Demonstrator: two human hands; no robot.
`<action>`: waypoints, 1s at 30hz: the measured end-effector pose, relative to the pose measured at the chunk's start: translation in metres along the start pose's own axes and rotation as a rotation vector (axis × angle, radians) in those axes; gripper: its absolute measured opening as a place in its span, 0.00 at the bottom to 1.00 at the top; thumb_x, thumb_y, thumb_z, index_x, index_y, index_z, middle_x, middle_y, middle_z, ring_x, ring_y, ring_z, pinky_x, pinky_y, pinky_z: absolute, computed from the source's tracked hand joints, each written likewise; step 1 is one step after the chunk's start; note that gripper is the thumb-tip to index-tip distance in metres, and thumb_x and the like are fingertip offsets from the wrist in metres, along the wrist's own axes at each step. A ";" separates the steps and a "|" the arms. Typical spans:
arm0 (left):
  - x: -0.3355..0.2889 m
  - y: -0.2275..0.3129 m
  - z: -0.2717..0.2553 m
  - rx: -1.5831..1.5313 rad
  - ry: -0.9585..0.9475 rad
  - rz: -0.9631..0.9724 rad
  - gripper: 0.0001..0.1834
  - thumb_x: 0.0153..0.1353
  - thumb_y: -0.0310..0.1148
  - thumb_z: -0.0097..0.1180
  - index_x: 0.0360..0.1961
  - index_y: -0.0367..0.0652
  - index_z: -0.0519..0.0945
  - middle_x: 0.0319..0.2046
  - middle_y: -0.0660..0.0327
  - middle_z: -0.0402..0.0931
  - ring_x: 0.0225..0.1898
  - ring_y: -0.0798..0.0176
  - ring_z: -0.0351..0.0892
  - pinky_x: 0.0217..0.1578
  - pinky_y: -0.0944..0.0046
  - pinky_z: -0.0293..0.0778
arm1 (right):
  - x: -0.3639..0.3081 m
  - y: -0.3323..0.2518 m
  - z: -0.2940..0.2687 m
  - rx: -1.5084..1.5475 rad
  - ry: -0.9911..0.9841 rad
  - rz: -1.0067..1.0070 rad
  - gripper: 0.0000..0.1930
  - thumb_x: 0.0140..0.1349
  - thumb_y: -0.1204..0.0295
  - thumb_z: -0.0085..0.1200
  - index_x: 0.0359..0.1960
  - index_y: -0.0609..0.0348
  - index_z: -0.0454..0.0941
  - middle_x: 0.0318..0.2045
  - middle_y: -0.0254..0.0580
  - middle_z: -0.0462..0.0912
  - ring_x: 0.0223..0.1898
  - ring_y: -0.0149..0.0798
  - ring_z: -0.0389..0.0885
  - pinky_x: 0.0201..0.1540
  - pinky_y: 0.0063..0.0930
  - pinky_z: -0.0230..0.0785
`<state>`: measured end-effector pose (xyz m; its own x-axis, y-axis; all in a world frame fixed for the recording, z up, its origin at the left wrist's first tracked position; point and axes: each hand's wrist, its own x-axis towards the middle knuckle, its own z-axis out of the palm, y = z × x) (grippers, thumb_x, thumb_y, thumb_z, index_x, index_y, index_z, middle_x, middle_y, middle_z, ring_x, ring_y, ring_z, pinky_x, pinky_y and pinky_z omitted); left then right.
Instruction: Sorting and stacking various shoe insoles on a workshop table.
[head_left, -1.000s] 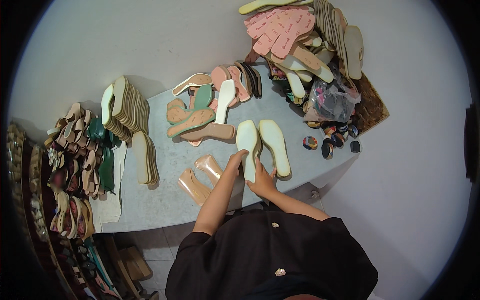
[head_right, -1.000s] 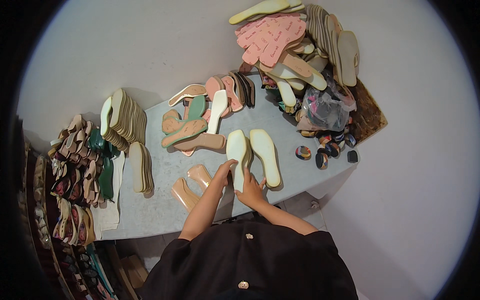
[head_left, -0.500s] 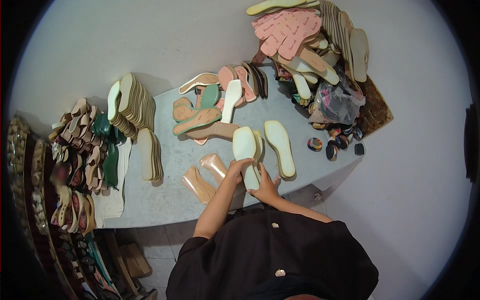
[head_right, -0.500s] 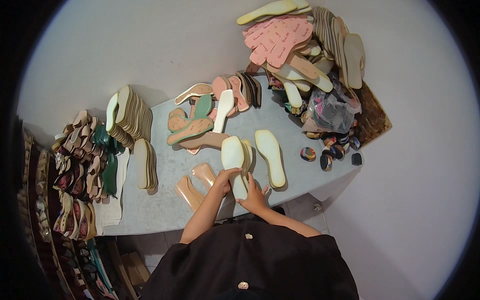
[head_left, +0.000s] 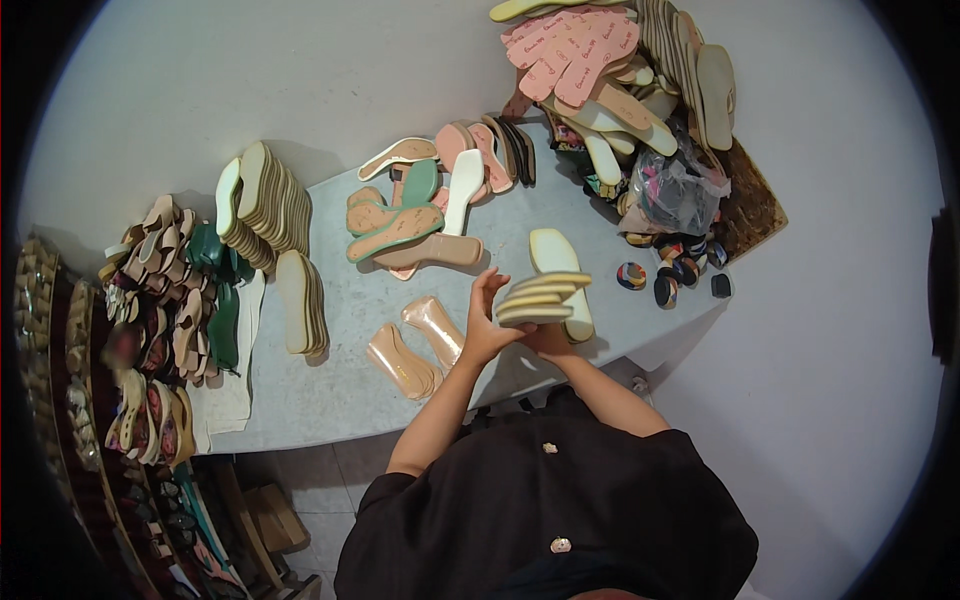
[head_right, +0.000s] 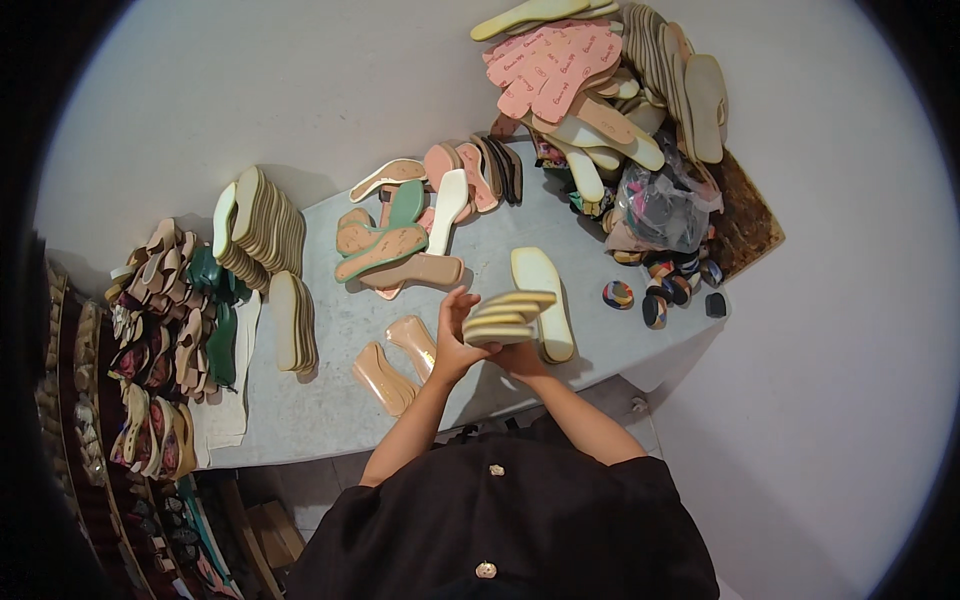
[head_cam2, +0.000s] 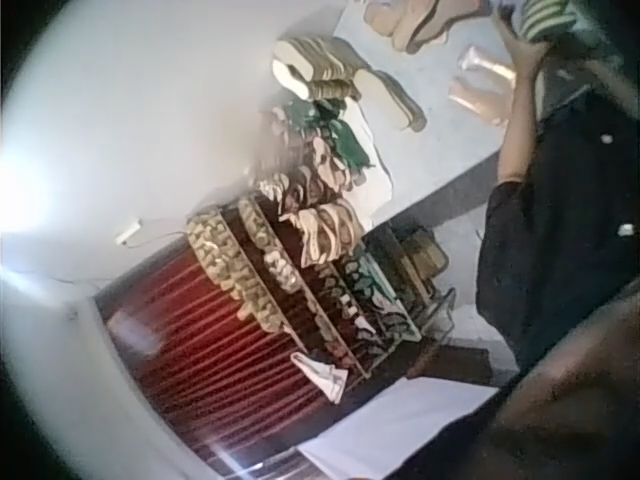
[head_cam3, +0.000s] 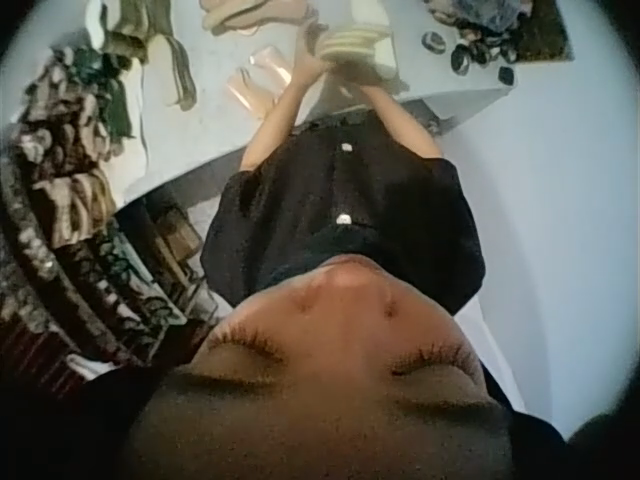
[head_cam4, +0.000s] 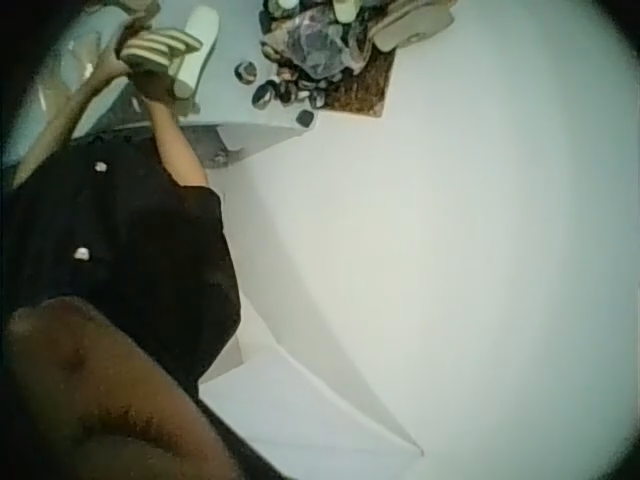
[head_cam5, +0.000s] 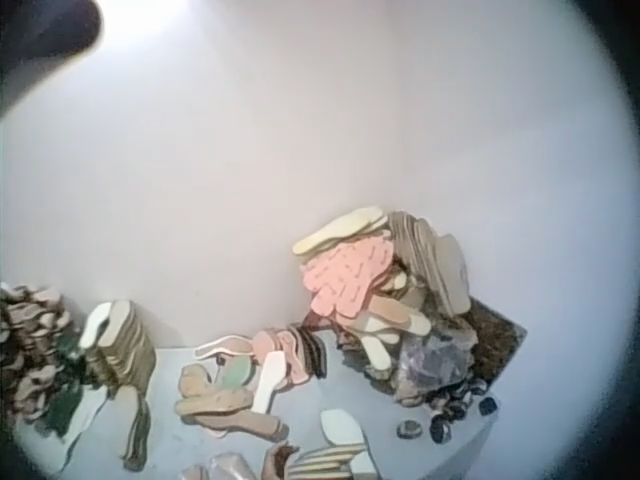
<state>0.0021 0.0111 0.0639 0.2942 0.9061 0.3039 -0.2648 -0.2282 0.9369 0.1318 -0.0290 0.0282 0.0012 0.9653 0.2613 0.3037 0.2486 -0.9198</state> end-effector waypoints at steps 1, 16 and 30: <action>0.001 0.005 -0.003 0.086 -0.034 0.050 0.58 0.27 0.35 0.76 0.61 0.44 0.53 0.57 0.53 0.58 0.57 0.56 0.61 0.58 0.58 0.58 | 0.002 -0.006 -0.002 -0.026 -0.030 -0.053 0.21 0.46 0.72 0.61 0.45 0.57 0.72 0.45 0.42 0.75 0.47 0.43 0.74 0.48 0.33 0.66; -0.011 0.027 -0.004 0.157 0.071 0.083 0.56 0.30 0.43 0.75 0.61 0.42 0.55 0.47 0.55 0.64 0.50 0.58 0.66 0.51 0.60 0.64 | 0.011 -0.042 -0.005 0.537 -0.059 0.033 0.54 0.35 0.64 0.72 0.62 0.49 0.44 0.56 0.46 0.61 0.57 0.43 0.62 0.58 0.35 0.58; -0.016 -0.009 0.001 0.224 0.055 0.121 0.49 0.31 0.36 0.76 0.54 0.40 0.58 0.43 0.59 0.66 0.45 0.63 0.69 0.47 0.64 0.67 | 0.003 0.013 0.007 0.058 0.005 -0.119 0.38 0.39 0.70 0.67 0.54 0.56 0.59 0.46 0.39 0.68 0.50 0.37 0.67 0.53 0.30 0.60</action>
<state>0.0010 -0.0020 0.0508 0.2205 0.8842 0.4117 -0.0835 -0.4035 0.9112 0.1293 -0.0225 0.0155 -0.0266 0.9284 0.3706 0.2468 0.3653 -0.8976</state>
